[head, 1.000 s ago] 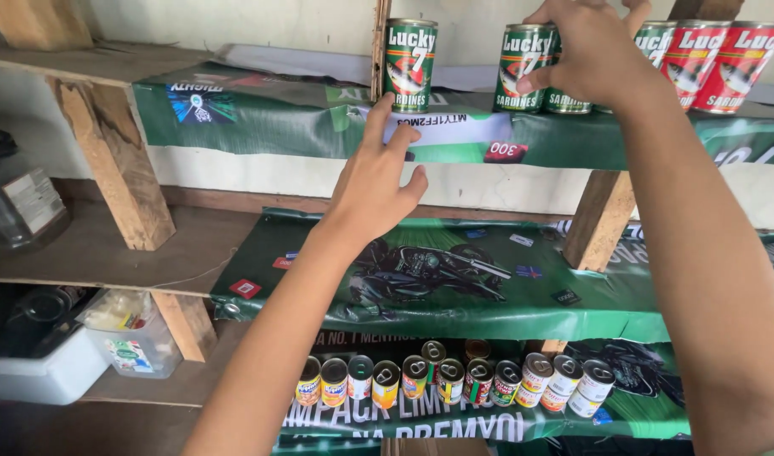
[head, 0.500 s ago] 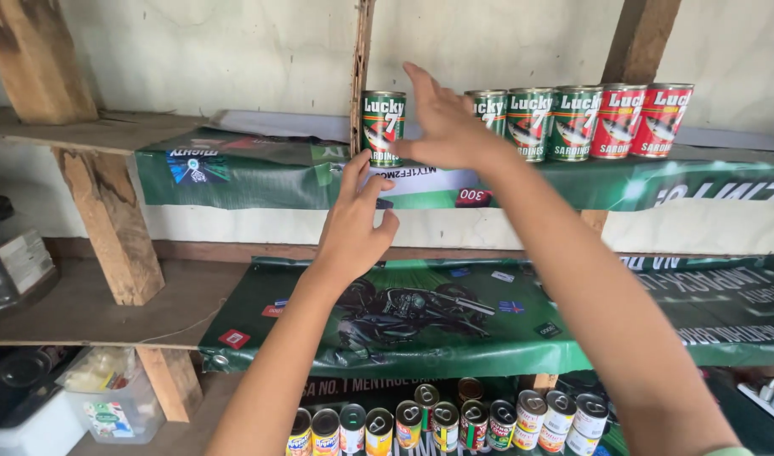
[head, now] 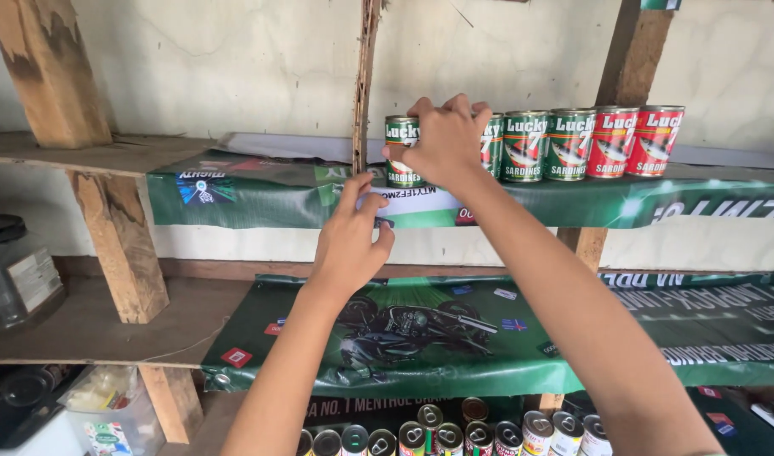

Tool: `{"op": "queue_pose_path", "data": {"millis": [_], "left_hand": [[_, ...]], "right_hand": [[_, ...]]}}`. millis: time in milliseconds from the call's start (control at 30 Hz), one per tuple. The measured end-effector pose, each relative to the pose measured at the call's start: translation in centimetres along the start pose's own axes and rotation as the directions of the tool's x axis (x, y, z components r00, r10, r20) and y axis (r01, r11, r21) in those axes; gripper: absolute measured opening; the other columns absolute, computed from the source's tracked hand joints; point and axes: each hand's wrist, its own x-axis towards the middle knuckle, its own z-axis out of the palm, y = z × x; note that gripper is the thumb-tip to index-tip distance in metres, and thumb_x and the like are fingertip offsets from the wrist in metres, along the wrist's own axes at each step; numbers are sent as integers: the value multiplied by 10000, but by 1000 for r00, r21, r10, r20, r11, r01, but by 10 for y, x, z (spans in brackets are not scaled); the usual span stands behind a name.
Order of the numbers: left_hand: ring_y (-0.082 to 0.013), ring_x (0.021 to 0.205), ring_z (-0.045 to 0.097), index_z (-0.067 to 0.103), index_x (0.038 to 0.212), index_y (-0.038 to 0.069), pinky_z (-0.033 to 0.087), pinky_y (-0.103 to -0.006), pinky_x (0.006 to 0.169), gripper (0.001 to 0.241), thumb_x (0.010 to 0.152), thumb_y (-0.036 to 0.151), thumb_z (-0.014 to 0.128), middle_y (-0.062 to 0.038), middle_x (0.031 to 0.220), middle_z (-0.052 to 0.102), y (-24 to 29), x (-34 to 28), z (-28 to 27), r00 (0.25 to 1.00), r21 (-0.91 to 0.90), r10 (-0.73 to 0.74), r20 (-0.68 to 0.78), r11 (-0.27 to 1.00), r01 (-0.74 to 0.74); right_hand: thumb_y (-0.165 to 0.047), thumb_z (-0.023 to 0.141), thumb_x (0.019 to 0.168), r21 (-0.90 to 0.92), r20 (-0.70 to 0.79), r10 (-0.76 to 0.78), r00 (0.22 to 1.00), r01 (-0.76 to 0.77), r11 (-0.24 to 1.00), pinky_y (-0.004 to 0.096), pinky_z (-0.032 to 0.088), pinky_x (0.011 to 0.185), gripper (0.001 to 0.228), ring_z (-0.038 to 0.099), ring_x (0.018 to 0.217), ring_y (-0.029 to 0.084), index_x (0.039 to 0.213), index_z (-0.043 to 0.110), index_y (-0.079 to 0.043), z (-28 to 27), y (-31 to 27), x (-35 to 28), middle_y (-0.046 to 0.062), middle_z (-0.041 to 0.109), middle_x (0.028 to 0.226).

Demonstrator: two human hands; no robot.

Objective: Stocking canned goods from a cardboard box onto grocery store shelves.

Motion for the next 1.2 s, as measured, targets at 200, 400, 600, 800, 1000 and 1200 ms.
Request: {"op": "queue_pose_path", "data": {"millis": [200,400,600,800,1000,1200], "left_hand": [[-374,1250,601,654,1050,-9,559,-463,892,261,806,71,702,-178,1444,481,0,-3,2,1000,22,0,5,1000,0],[-371,1235,606,664,1061,-10,565,-460,900,268,810,76,705,-173,1436,483,3,-4,3,1000,70,1,-5,998,0],[-354,1247,604,666,1044,-2,571,-461,879,252,810,85,706,-157,1443,484,3,-5,7,1000,97,-12,-2,995,12],[-351,1257,602,666,1062,11,568,-473,875,262,818,101,701,-145,1457,481,2,-5,7,999,106,-38,18,994,36],[-418,1210,605,660,1150,30,556,-501,916,345,824,130,710,-203,1531,387,-2,-11,11,994,177,-15,106,984,-4],[-424,1293,618,633,1359,115,600,-481,947,373,997,85,720,-181,1647,318,26,-94,21,986,28,-20,165,999,16]], "right_hand": [[-697,808,663,-19,166,-12,986,16,1000,648,140,1039,685,478,1251,325,1092,744,-167,-12,39,8,104,741,1006],[-676,845,611,-7,229,-94,969,98,995,672,73,1084,697,454,1314,310,1104,743,-194,-20,67,16,84,734,1022],[-603,851,687,25,211,-182,960,181,983,666,73,1096,643,432,1382,305,1094,724,-122,-16,77,11,92,736,1025],[-604,827,722,0,198,-225,954,230,973,677,75,1106,631,484,1330,296,1104,721,-114,-20,74,6,113,727,1072],[-485,763,984,39,-138,-384,913,392,919,667,190,1044,533,501,1321,400,1307,628,-82,-37,78,-55,214,630,1355],[-450,695,986,7,-47,-407,912,408,913,599,209,1113,494,516,1264,413,1304,717,-72,-102,58,-221,191,598,1292]]}}
